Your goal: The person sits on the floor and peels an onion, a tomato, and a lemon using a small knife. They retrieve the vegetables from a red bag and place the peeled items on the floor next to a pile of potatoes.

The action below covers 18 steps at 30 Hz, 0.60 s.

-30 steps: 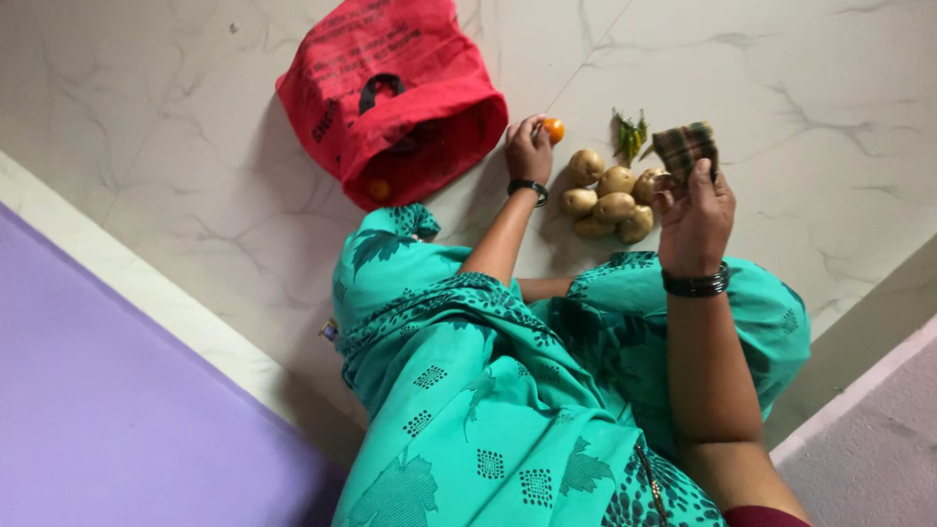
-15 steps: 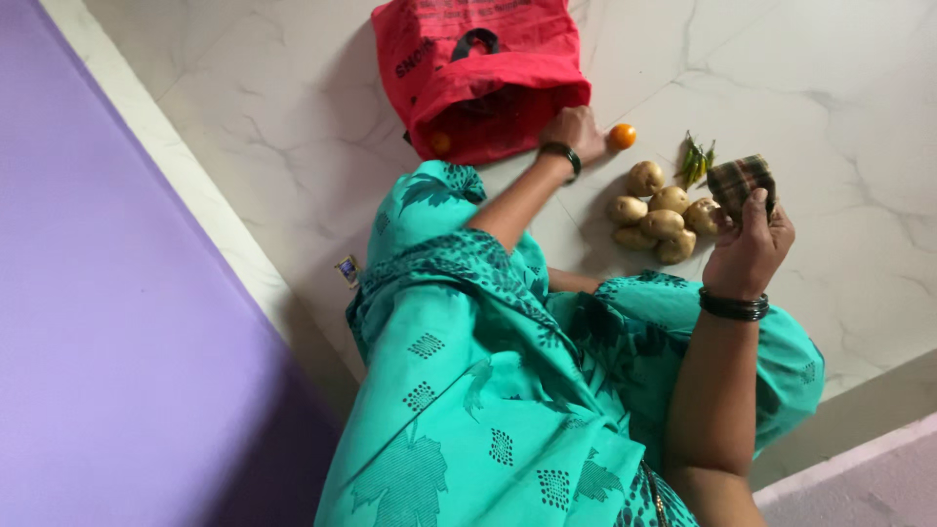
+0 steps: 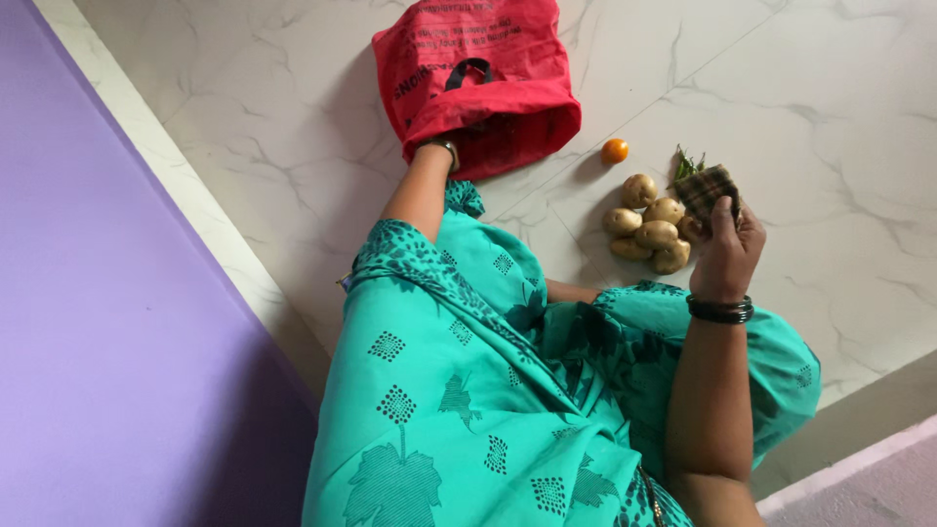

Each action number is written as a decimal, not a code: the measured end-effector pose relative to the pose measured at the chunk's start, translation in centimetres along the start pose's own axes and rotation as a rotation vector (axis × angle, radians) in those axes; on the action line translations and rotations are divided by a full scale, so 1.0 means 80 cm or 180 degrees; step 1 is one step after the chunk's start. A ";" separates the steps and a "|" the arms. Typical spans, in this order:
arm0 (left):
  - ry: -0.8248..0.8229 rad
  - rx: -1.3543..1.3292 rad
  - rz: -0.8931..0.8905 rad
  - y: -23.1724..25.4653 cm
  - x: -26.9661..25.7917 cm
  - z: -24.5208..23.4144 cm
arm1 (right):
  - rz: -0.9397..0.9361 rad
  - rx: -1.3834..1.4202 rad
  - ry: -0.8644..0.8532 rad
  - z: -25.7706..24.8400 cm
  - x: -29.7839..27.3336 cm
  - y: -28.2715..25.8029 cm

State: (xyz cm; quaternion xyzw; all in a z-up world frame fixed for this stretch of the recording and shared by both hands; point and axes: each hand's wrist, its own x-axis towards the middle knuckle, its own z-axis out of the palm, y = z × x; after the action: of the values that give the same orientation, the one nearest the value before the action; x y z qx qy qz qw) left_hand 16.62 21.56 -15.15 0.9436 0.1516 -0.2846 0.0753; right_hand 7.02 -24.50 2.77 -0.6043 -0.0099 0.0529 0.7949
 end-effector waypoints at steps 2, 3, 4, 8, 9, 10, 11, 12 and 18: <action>-0.0144 -0.0092 0.0103 0.003 0.003 0.010 | -0.0041 -0.0074 -0.0041 0.004 0.005 0.001; -0.0241 -0.0130 0.0160 0.008 0.003 0.017 | -0.0074 -0.0112 -0.0042 0.006 0.005 0.003; -0.0382 -0.0158 0.0226 0.011 -0.001 0.022 | -0.0106 -0.0150 -0.0044 0.007 0.006 0.002; -0.0841 -0.0405 0.0675 0.049 -0.040 0.035 | -0.0073 0.0167 -0.0102 0.010 0.004 -0.001; -0.0856 -0.0568 0.0901 0.062 -0.053 0.030 | -0.0017 0.0238 -0.0085 0.011 0.006 -0.001; -0.0836 -0.0797 0.1138 0.074 -0.072 0.025 | 0.0038 0.0311 -0.0069 0.011 0.007 -0.002; -0.0733 -0.1136 0.1530 0.087 -0.089 0.015 | 0.0015 0.0308 -0.0064 0.011 0.009 -0.001; -0.0507 -0.1766 0.1688 0.101 -0.107 0.006 | -0.0008 0.0305 -0.0058 0.013 0.010 0.001; -0.0767 -0.4719 0.2618 0.160 -0.184 -0.017 | 0.0100 0.0419 -0.0280 0.020 0.006 0.017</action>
State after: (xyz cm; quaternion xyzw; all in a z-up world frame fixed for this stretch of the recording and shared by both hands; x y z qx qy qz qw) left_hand 9.86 6.23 -5.09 0.5938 -0.0649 -0.1604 0.7858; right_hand 7.29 -22.53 1.87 -0.5480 -0.0318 0.0924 0.8308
